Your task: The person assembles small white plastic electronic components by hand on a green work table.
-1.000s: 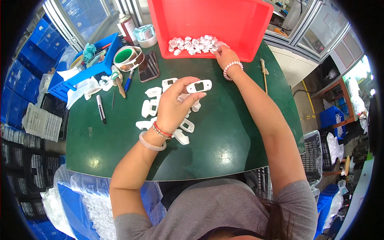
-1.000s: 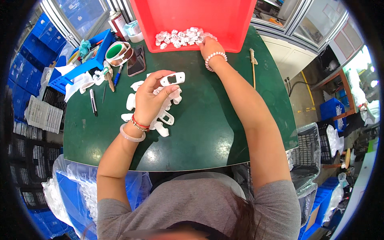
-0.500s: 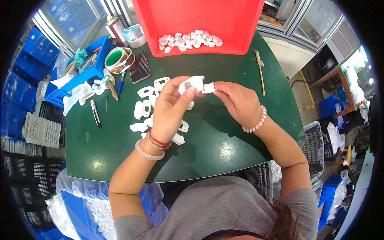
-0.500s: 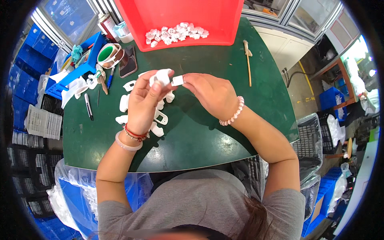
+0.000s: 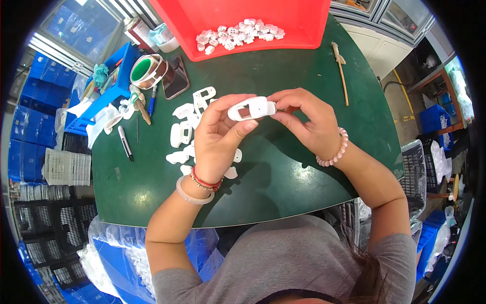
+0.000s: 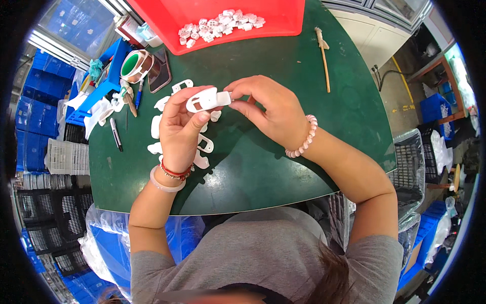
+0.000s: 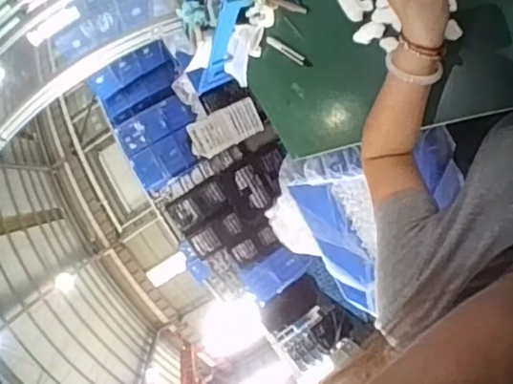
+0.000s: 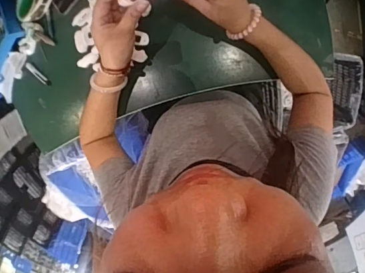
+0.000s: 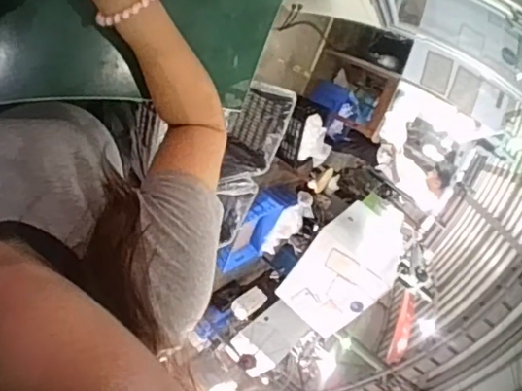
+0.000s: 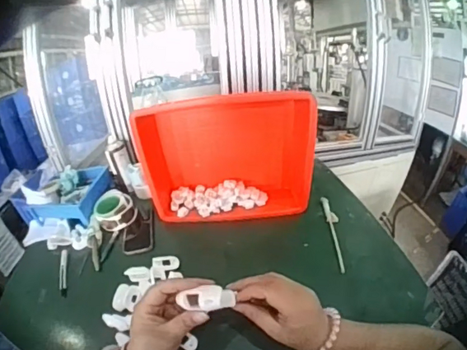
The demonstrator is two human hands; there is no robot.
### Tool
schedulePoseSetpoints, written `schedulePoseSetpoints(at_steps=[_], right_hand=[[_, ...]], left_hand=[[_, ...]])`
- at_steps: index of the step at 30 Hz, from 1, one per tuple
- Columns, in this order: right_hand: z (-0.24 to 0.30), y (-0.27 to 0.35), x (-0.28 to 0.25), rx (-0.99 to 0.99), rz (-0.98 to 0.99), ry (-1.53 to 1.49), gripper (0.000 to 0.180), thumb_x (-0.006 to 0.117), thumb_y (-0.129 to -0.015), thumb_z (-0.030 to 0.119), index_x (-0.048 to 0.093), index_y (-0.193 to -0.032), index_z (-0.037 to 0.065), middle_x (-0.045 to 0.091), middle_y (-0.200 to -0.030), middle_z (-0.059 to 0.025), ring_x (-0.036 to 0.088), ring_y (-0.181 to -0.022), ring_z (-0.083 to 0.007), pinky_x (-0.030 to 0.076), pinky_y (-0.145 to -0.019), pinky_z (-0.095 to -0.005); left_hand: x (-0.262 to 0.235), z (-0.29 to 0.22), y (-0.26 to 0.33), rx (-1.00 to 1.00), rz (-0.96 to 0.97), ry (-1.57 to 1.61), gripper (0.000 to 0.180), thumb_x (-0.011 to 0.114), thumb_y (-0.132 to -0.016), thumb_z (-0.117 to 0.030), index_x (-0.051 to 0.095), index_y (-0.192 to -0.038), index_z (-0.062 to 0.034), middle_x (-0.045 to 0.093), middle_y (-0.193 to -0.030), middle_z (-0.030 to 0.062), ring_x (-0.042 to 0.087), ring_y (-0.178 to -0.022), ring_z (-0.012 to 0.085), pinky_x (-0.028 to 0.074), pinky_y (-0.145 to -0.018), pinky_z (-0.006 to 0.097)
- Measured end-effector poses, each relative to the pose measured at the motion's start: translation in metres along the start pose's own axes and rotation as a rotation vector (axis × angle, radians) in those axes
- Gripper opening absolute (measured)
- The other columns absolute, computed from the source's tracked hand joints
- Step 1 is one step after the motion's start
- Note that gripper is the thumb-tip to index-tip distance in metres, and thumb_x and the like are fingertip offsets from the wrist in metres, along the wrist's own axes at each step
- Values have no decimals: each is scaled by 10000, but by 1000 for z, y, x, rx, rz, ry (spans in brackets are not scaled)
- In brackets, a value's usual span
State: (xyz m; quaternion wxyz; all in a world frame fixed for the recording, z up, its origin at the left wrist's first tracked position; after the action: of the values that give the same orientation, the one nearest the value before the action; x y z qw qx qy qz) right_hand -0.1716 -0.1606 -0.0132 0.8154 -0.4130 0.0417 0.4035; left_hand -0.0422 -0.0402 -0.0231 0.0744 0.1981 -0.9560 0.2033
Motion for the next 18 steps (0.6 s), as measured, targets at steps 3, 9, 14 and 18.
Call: schedulePoseSetpoints(at_steps=[3,9,14,18], right_hand=[[-4,2,3,40,-20,-38,196,634,-725,-29,553,-894,29,609,-937,-86,590,-747,-165,488,-608,-252],[-9,5,9,227,-89,-248,203,603,-756,-42,565,-943,29,586,-918,-67,580,-796,-130,484,-674,-241],[-10,3,10,310,-2,-391,238,591,-797,-3,547,-1031,8,576,-925,-50,561,-865,-117,477,-729,-245],[-12,3,10,545,43,-695,221,575,-838,57,547,-1050,0,577,-961,-43,547,-891,-108,462,-766,-241]], left_hand=[[0,1,0,-6,-5,3,361,580,-787,57,466,-1125,2,522,-1147,144,555,-998,209,483,-853,310],[2,-2,1,-9,27,-57,360,584,-774,91,476,-1112,26,522,-1096,104,540,-992,167,472,-852,281],[0,3,1,-14,11,-18,347,587,-776,86,478,-1101,34,531,-1074,94,540,-990,161,472,-846,277],[0,3,2,-39,-20,-6,339,591,-779,74,478,-1097,37,540,-1058,91,547,-971,157,475,-829,269]])
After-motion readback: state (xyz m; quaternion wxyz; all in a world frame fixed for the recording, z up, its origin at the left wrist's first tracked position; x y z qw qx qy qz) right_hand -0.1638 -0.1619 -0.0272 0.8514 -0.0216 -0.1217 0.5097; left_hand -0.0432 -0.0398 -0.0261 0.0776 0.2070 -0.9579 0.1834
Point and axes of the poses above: each hand's wrist, its own y-axis away from the middle knuckle, its own x-axis out of the palm, z = x × y, the point moved 2 cm from there along -y, towards the middle knuckle
